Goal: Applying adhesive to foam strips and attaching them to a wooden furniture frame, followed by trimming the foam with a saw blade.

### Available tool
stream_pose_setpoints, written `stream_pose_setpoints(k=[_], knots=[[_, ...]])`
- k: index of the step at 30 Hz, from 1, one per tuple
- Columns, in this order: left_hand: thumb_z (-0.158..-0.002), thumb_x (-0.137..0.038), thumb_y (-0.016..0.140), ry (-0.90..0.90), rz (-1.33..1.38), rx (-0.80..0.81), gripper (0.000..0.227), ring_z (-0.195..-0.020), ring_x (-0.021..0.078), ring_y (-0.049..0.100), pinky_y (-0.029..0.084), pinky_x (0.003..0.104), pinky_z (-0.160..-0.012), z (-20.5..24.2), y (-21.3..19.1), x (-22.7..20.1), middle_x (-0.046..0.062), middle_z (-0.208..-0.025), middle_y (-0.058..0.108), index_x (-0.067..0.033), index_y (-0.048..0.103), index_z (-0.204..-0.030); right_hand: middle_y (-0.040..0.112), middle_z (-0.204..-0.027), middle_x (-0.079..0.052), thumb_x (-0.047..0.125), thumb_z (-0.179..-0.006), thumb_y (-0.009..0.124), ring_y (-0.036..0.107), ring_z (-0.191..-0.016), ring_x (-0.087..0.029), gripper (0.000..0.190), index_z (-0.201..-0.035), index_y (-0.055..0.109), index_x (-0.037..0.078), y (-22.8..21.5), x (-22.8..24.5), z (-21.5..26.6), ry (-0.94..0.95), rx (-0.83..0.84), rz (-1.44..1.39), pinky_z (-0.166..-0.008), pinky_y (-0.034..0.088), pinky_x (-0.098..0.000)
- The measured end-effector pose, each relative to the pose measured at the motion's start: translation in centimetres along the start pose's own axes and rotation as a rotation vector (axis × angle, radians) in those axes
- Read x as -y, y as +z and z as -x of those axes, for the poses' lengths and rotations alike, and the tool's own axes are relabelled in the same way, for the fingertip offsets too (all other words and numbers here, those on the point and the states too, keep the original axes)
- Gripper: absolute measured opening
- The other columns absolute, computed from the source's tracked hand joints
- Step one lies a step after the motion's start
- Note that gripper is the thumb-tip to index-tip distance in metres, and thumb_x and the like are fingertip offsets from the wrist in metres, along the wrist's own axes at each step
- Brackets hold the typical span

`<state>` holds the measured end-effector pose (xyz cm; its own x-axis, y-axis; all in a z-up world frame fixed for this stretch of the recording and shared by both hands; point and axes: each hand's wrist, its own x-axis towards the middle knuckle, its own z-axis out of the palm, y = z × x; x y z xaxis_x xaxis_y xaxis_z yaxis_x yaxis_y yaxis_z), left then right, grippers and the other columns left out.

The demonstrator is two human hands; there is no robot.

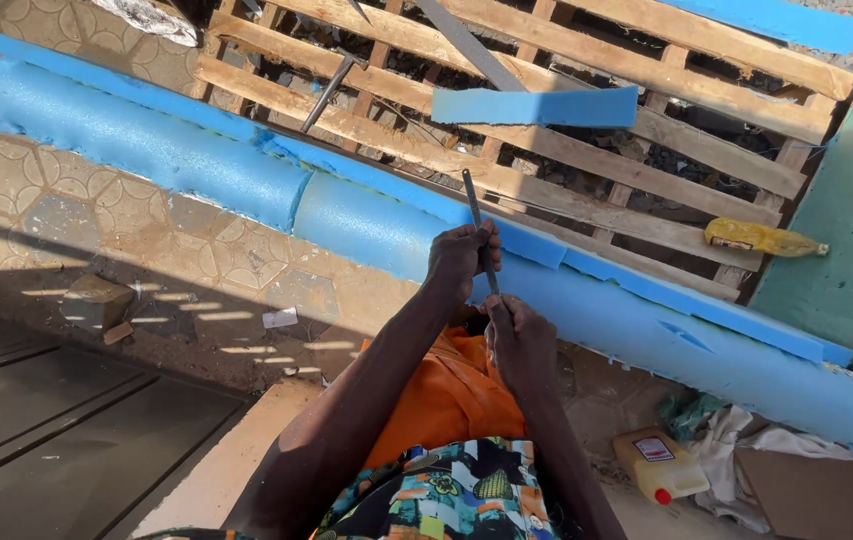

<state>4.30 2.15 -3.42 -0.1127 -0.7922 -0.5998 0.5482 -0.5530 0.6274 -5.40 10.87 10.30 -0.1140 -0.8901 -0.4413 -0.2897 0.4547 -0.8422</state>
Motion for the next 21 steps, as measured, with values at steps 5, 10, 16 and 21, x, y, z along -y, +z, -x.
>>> stream_pose_setpoints(k=[5, 10, 16, 21], knots=[[-0.113, -0.026, 0.047, 0.009, 0.064, -0.251, 0.040, -0.063, 0.0183, 0.068, 0.062, 0.037, -0.055, -4.9, -2.5, 2.8, 0.014, -0.081, 0.072, 0.0023, 0.072, -0.100, 0.064, -0.054, -0.014, 0.024, -0.109, 0.050, 0.065, -0.043, -0.024, 0.039, -0.104, 0.074, -0.006, 0.4, -1.4, 0.0, -0.097, 0.071, 0.084, -0.042, 0.055, -0.0377], [-0.110, -0.026, 0.057, 0.143, 0.076, -0.228, 0.034, -0.072, 0.0210, 0.072, 0.064, 0.037, -0.062, 0.2, 0.9, -0.1, 0.016, -0.084, 0.071, 0.0036, 0.071, -0.103, 0.065, -0.054, -0.010, 0.030, -0.108, 0.052, 0.066, -0.044, -0.021, 0.041, -0.104, 0.074, -0.005, -1.4, -1.7, 0.4, -0.111, 0.076, 0.120, -0.045, 0.058, -0.0374], [-0.109, -0.023, 0.055, 0.209, 0.080, -0.311, 0.033, -0.054, 0.0191, 0.065, 0.058, 0.034, -0.044, 3.6, 2.8, -1.6, 0.016, -0.071, 0.067, 0.0034, 0.071, -0.096, 0.067, -0.057, -0.015, 0.034, -0.107, 0.053, 0.068, -0.048, -0.030, 0.048, -0.111, 0.071, -0.011, -1.6, -1.3, 0.9, -0.176, 0.126, 0.120, -0.053, 0.058, -0.0448], [-0.106, -0.043, 0.059, 0.166, 0.177, -0.460, 0.054, -0.037, 0.0195, 0.053, 0.044, 0.033, -0.030, 4.4, 1.9, -3.8, 0.015, -0.054, 0.057, 0.0013, 0.065, -0.075, 0.069, -0.060, -0.016, 0.035, -0.109, 0.051, 0.071, -0.052, -0.034, 0.050, -0.115, 0.070, -0.011, -1.1, -0.3, 2.7, -0.274, 0.171, 0.185, -0.053, 0.059, -0.0441]])
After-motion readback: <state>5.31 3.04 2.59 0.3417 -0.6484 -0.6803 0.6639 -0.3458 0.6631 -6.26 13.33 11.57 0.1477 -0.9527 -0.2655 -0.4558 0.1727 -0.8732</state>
